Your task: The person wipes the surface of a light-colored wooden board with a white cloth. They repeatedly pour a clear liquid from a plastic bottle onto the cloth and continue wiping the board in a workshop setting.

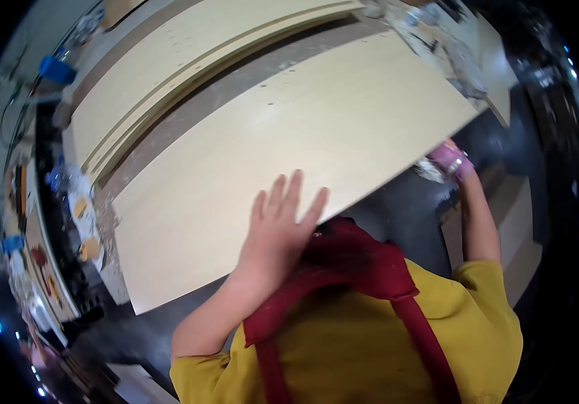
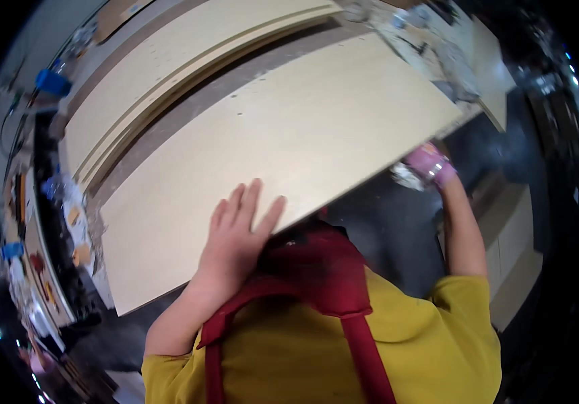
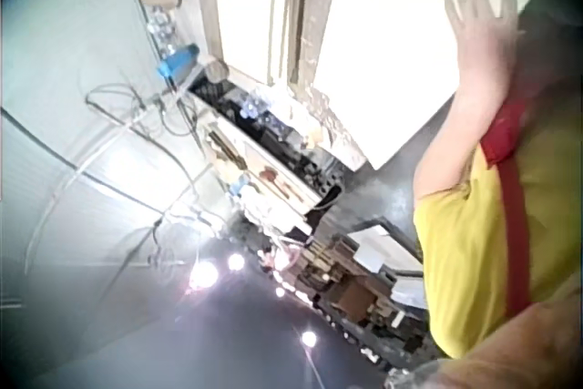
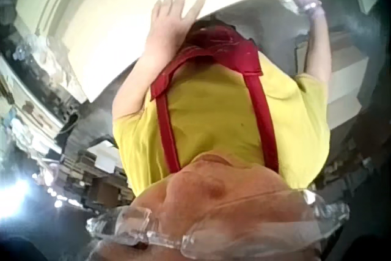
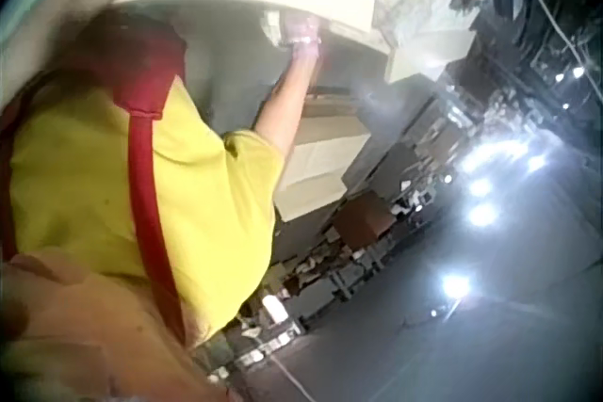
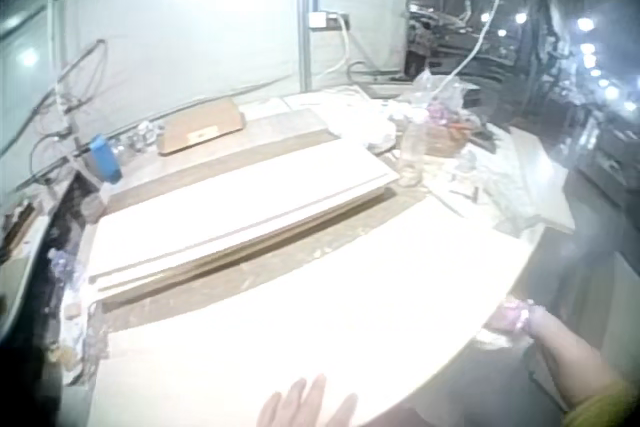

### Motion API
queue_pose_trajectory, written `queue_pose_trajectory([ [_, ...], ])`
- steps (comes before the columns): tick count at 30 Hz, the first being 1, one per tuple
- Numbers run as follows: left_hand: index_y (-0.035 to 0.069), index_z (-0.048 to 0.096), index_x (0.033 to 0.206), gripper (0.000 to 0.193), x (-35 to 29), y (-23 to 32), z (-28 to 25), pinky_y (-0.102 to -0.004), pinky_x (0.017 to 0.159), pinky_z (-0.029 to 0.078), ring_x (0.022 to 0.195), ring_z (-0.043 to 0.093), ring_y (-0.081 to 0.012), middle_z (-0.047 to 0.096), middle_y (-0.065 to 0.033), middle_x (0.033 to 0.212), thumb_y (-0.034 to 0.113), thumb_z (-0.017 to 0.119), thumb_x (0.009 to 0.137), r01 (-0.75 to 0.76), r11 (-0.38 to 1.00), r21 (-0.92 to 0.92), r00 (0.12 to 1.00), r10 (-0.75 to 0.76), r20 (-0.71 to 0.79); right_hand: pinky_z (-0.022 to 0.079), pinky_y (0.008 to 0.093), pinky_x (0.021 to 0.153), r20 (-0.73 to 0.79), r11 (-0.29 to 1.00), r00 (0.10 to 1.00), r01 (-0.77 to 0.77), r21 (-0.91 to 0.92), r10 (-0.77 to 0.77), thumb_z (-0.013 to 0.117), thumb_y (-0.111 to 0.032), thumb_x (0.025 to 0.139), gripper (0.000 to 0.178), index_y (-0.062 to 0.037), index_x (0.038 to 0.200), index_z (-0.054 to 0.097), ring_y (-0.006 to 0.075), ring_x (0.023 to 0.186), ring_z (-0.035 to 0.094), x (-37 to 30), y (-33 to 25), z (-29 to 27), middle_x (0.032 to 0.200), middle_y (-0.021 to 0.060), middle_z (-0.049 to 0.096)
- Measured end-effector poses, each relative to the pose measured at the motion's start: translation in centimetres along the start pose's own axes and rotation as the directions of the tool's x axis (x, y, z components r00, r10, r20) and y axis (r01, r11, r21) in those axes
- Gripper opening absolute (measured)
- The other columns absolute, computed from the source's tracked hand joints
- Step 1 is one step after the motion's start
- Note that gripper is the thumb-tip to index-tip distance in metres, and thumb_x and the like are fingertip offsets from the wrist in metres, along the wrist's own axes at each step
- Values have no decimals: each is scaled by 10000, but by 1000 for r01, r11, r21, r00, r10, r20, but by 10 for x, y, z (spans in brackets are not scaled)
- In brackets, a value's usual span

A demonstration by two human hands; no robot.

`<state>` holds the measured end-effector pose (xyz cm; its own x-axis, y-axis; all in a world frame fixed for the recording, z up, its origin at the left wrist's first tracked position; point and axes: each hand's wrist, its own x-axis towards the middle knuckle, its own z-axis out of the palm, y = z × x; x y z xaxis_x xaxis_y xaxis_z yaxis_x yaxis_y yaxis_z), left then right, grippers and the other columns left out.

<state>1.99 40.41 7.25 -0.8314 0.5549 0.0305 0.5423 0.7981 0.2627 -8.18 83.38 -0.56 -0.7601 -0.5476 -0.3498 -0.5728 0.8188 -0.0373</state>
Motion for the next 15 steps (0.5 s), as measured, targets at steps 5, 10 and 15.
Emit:
queue_pose_trajectory([
  [5, 170, 465, 1357, 573, 13, -16, 33, -535, 1026, 330, 1304, 362, -422, 338, -208, 1454, 127, 629, 810, 25, 992, 123, 997, -16, -79, 466, 322, 875, 58, 570, 927, -277, 773, 371, 658, -177, 784, 396, 3, 1130, 587, 251, 971, 615, -6, -8, -34, 1008, 143, 668],
  [10, 122, 469, 1348, 681, 28, -54, 23, -511, 1034, 318, 1304, 366, -397, 374, -185, 1442, 325, 720, 749, 69, 998, 16, 996, -68, -65, 468, 298, 855, -137, 598, 839, -250, 762, 526, 643, -177, 773, 387, -14, 1121, 597, 167, 903, 603, -43, 8, -73, 984, 84, 668],
  [15, 75, 462, 1345, 552, 79, -138, 18, -507, 1034, 299, 1281, 397, -390, 445, -178, 1387, 418, 531, 917, 312, 950, 10, 834, -269, -483, 518, 343, 823, -402, 623, 763, -1, 782, 506, 689, -220, 779, 431, -52, 1160, 580, 232, 944, 648, 27, -131, -115, 1051, 105, 663],
])
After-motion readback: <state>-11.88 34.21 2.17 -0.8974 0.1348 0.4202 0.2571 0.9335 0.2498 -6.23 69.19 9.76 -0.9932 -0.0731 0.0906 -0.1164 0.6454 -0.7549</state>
